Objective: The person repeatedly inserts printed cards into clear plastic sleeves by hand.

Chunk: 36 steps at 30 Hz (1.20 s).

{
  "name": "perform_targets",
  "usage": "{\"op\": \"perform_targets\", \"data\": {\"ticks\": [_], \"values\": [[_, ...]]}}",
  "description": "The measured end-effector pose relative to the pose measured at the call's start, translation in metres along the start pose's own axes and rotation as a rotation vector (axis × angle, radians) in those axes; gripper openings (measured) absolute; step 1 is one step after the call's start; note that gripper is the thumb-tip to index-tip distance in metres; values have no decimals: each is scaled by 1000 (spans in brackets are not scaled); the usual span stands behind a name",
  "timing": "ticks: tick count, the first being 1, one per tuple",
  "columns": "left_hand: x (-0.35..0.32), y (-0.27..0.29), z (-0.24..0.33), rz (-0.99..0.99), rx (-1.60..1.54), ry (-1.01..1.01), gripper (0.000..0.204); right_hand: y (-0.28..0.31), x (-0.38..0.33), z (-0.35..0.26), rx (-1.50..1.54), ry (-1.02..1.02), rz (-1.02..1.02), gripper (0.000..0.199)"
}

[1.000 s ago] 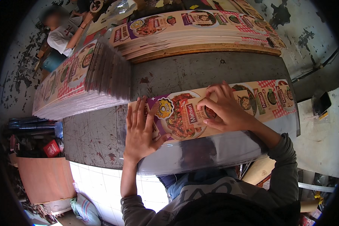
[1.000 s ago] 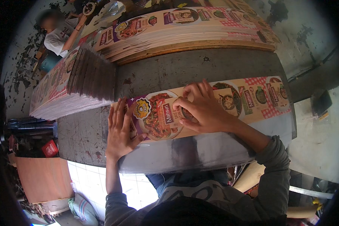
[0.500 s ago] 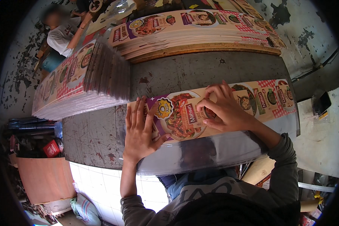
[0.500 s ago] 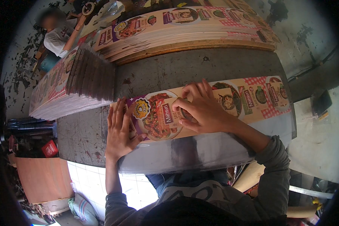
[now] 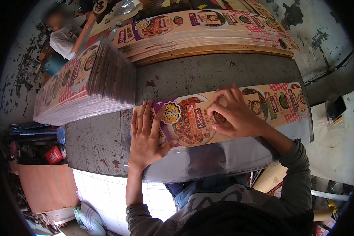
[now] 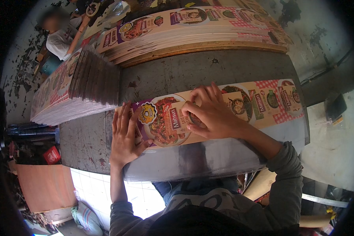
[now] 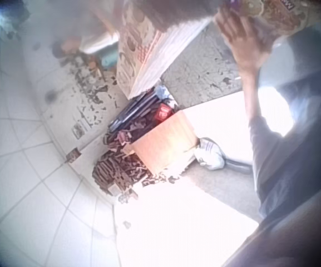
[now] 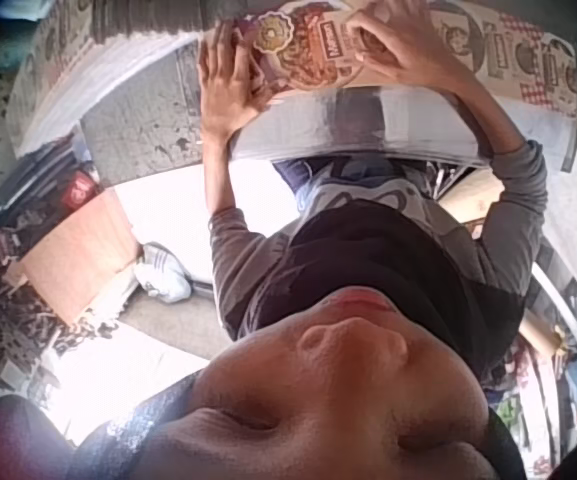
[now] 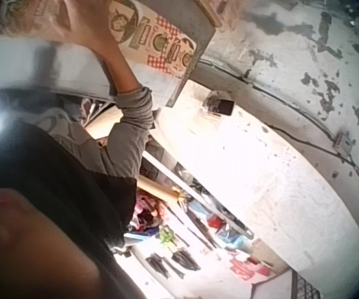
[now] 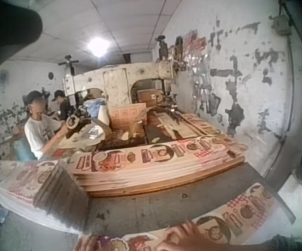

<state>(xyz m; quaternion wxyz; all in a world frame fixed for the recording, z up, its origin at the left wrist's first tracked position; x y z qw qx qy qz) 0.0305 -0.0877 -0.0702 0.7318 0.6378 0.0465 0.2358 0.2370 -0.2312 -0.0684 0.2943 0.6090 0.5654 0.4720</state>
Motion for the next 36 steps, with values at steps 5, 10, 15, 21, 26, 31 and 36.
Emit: {"op": "perform_targets", "data": {"ticks": [5, 10, 15, 21, 26, 31, 36], "values": [[0, 1, 1, 22, -42, -2, 85, 10, -4, 4, 29, -135, 114, 48], [0, -1, 0, 18, -49, 0, 85, 12, -10, -6, -254, 41, -42, 71], [-2, 3, 1, 11, -51, 4, 85, 29, -19, 25, -734, -282, -25, 72], [1, 2, 2, 7, -49, -7, 86, -3, -7, -22, -146, 145, -265, 71], [2, 2, 2, 9, -49, -2, 85, -3, -8, 3, -243, 49, -212, 73], [-2, 3, 0, 14, -44, 11, 84, 9, -8, 14, -354, -94, -128, 71], [0, 0, 1, 22, -53, 3, 83, 13, -15, 32, -430, -204, -81, 66]]}}
Point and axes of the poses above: each hand's wrist, its own x-axis towards the middle knuckle, its own y-axis out of the back of the hand, z = x × y, the point moved 3 cm from there along x, towards the middle knuckle, and after that the axes turned 3 degrees about y, right-handed, at the moved point
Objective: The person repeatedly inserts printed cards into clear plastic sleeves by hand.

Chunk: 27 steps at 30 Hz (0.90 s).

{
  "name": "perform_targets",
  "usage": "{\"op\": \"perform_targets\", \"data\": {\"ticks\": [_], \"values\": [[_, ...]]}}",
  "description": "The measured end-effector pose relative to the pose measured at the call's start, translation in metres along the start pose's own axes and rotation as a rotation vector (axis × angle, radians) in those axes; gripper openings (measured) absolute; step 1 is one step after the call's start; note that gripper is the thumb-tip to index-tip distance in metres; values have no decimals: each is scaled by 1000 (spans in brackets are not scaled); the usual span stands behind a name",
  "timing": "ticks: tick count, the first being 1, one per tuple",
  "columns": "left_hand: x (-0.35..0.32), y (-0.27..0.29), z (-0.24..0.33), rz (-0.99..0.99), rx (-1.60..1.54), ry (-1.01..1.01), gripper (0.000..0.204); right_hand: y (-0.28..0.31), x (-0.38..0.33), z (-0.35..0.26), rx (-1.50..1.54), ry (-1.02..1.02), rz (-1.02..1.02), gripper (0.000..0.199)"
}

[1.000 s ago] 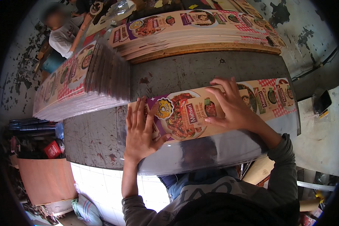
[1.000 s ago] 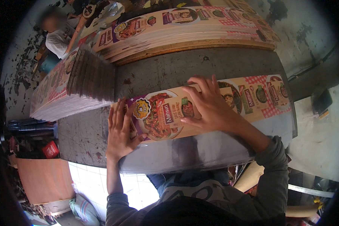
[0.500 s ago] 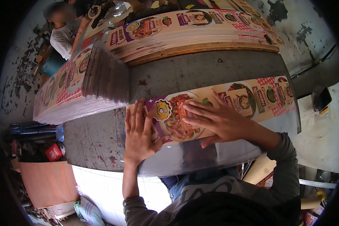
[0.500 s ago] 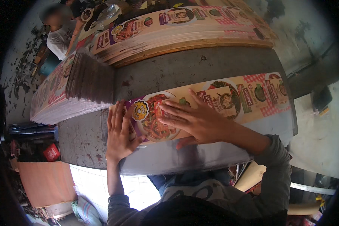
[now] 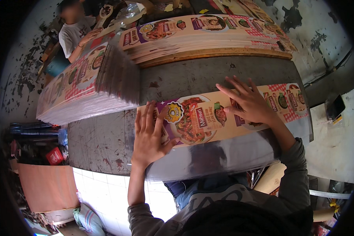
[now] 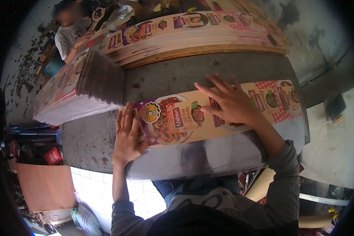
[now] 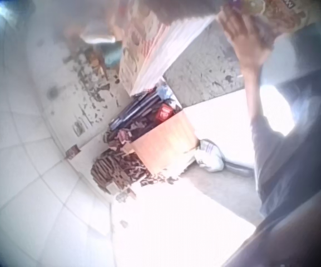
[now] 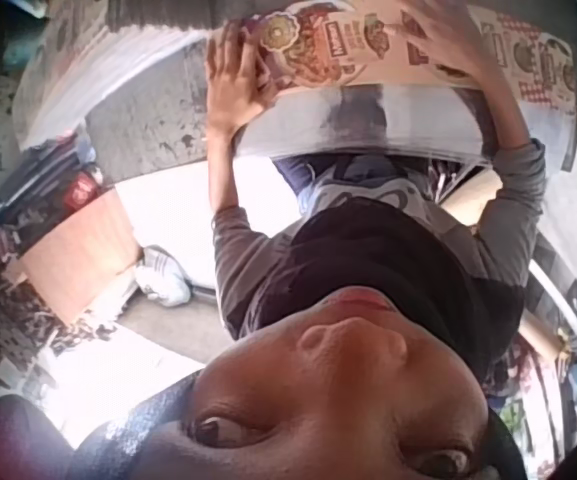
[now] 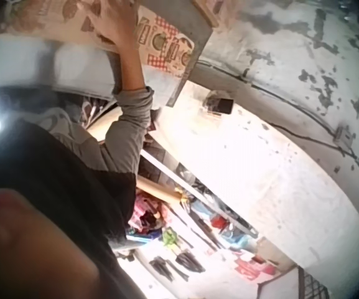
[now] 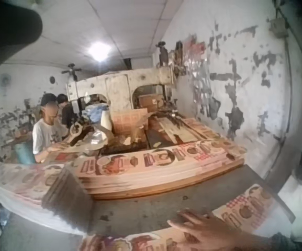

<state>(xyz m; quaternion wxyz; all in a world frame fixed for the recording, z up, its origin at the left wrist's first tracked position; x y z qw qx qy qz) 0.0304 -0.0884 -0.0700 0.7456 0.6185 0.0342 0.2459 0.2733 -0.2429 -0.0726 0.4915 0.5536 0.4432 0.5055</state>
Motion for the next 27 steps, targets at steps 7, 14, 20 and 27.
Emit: {"op": "perform_targets", "data": {"ticks": [7, 14, 20, 27], "values": [[-3, 1, -1, 37, -4, 3, 81, 18, -13, 42, 294, 84, -33, 60], [-2, 1, -5, 55, -49, -16, 80, 34, -81, 98, 503, -275, -144, 57], [-2, 3, -4, 35, -22, -16, 79, 25, -182, 221, 23, -744, 87, 42], [-2, 2, -5, 31, -35, -22, 72, 4, -338, 349, -1109, -1199, -12, 45]]}}
Point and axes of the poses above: each hand's wrist, its own x-axis towards the middle knuckle, its own y-axis out of the back of the hand, z = x × y, the point moved 3 cm from there along x, towards the middle knuckle, and after that the axes turned 3 degrees about y, right-handed, at the moved point
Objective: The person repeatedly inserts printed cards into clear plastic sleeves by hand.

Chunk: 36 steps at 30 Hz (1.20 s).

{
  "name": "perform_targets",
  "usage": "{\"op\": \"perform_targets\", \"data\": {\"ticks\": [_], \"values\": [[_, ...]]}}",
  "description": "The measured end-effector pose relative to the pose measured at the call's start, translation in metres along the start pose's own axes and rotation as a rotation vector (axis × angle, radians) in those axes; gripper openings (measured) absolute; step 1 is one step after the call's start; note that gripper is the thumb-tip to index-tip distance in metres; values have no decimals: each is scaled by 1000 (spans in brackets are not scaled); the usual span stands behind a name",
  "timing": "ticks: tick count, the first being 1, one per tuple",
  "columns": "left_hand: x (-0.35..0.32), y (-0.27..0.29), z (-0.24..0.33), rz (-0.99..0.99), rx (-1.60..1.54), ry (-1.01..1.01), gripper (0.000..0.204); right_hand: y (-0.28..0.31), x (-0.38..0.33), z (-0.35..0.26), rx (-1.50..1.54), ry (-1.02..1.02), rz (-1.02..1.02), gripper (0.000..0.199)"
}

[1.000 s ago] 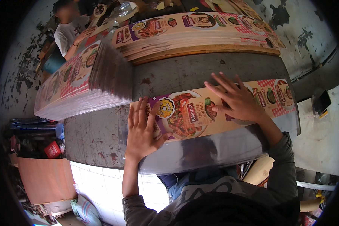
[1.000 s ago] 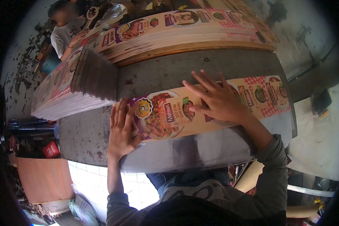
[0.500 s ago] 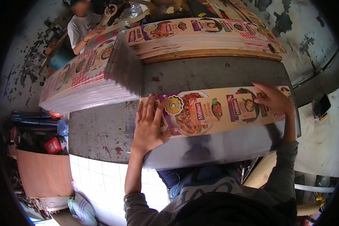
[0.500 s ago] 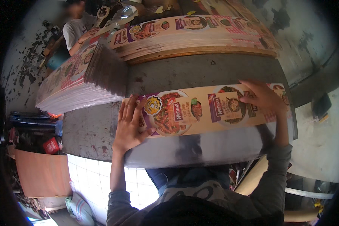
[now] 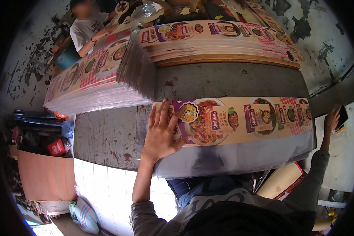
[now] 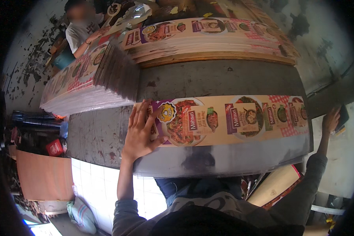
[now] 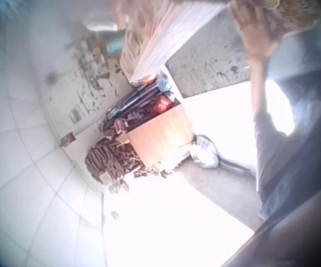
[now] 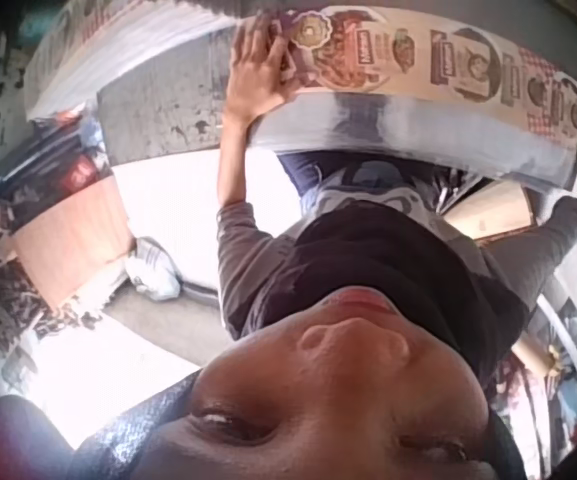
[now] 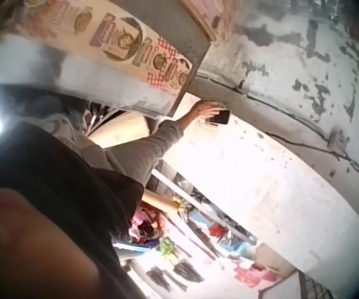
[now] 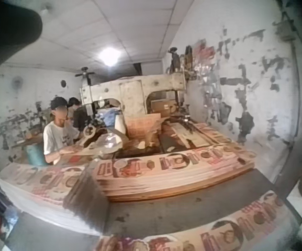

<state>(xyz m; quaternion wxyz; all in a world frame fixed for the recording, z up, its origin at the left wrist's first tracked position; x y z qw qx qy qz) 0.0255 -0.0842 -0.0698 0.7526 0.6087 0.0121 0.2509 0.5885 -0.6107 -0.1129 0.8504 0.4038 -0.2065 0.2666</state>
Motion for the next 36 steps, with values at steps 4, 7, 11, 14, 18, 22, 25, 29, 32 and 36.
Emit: {"op": "perform_targets", "data": {"ticks": [4, 7, 11, 14, 18, 22, 25, 29, 32, 36], "values": [[-1, 2, 0, 7, 7, -2, 72, -40, -8, 34, -68, -47, 121, 46], [-1, 1, 0, 1, 12, 2, 73, -53, -10, 40, -116, 26, 61, 51], [0, 1, 0, -5, 5, 9, 73, -69, -8, 45, -119, 91, 164, 54], [1, -1, 0, -1, 19, 0, 74, -80, -15, 47, -157, 135, 148, 58], [-1, 4, 2, 0, 28, -7, 75, -81, -21, 43, -119, 129, 133, 62], [0, 0, 0, 22, -4, -23, 73, -86, -21, 58, -116, 151, 160, 65], [0, 1, 1, 13, 17, -13, 73, -77, -21, 43, -124, 121, 11, 56], [0, 1, 0, 17, 16, -5, 73, -69, -21, 42, -86, 136, 112, 67], [0, 2, 1, 8, 19, -13, 72, -56, -6, 29, -105, 56, -30, 66], [-1, 2, 3, 1, 21, -7, 72, 31, 21, -30, 167, 176, -11, 53]]}}
Point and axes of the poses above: each hand's wrist, its own x-axis towards the middle knuckle, its own y-axis out of the back of the hand, z = x × y, the point moved 3 cm from there along x, towards the middle knuckle, and after that the axes turned 3 degrees about y, right-handed, at the moved point
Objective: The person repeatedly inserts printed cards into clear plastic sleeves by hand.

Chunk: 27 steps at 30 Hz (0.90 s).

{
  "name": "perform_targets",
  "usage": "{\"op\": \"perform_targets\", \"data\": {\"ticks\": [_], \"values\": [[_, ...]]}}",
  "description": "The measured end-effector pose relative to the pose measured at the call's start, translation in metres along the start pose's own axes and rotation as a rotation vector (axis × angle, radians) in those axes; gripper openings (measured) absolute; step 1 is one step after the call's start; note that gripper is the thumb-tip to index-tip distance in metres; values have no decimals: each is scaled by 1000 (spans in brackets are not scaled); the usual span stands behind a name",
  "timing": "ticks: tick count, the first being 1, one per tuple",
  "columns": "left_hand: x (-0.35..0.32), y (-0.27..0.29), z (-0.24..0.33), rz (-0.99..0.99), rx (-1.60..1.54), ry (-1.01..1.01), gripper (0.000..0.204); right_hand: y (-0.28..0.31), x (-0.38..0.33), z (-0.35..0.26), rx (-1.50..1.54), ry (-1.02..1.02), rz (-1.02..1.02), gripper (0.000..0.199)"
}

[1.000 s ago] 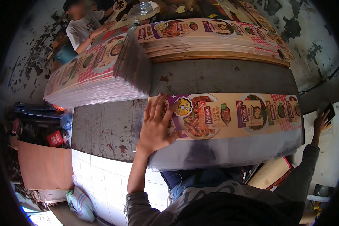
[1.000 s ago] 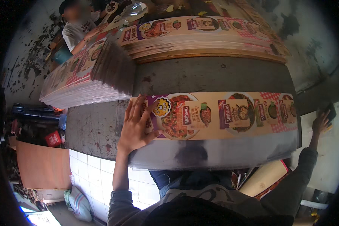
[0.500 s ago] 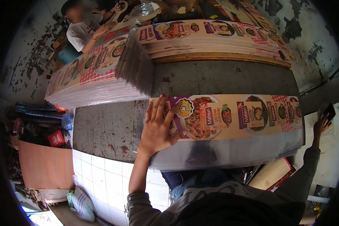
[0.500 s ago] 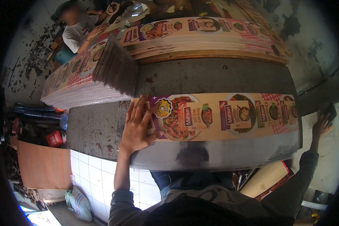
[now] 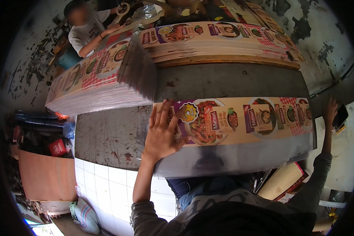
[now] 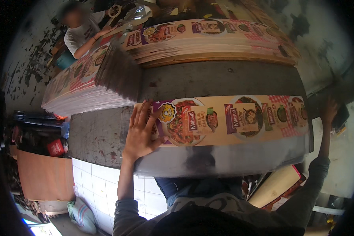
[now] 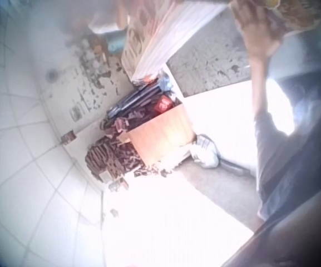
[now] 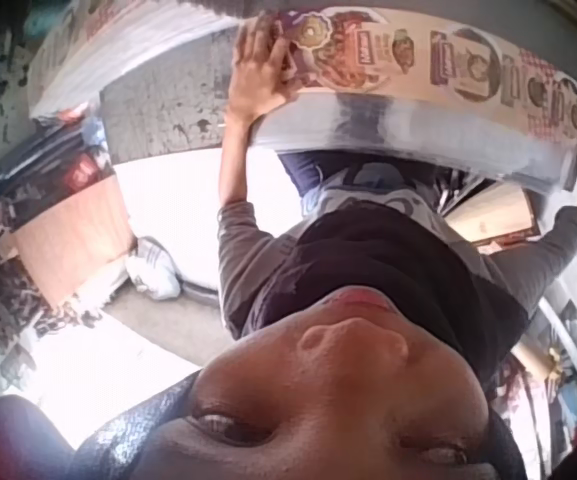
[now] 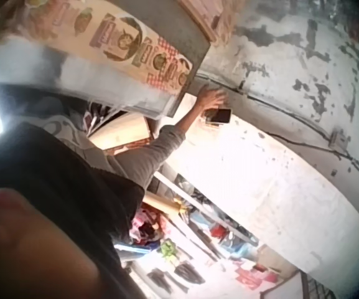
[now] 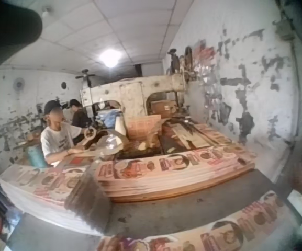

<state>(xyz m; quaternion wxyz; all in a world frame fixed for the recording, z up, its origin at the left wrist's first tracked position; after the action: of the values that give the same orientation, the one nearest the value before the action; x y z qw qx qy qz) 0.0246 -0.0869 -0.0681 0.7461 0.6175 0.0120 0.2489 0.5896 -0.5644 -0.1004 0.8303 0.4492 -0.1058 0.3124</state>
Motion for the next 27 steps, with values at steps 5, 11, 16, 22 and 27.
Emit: {"op": "perform_targets", "data": {"ticks": [5, 11, 16, 22, 27], "values": [[2, -1, -2, 19, -5, -1, 75, 162, -5, -110, 824, 543, 67, 45], [0, -2, -6, 25, 15, 11, 78, 326, -86, -220, 939, 946, -13, 61], [3, -6, -7, 45, 23, -18, 83, 335, -108, -249, 1022, 960, -32, 64], [7, -5, -10, 43, 15, -17, 90, 341, -107, -245, 1109, 941, 64, 58], [7, -4, -9, 51, 0, -31, 90, 340, -110, -246, 1144, 945, 89, 55]]}}
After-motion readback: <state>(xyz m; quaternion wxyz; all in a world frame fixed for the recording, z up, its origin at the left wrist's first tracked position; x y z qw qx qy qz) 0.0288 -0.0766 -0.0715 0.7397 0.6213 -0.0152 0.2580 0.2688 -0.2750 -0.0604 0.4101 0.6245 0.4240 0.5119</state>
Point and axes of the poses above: each hand's wrist, its own x-axis towards the middle knuckle, its own y-axis out of the back of the hand, z = x × y, the point moved 3 cm from there along x, towards the middle knuckle, and after that the axes turned 3 degrees about y, right-handed, at the moved point
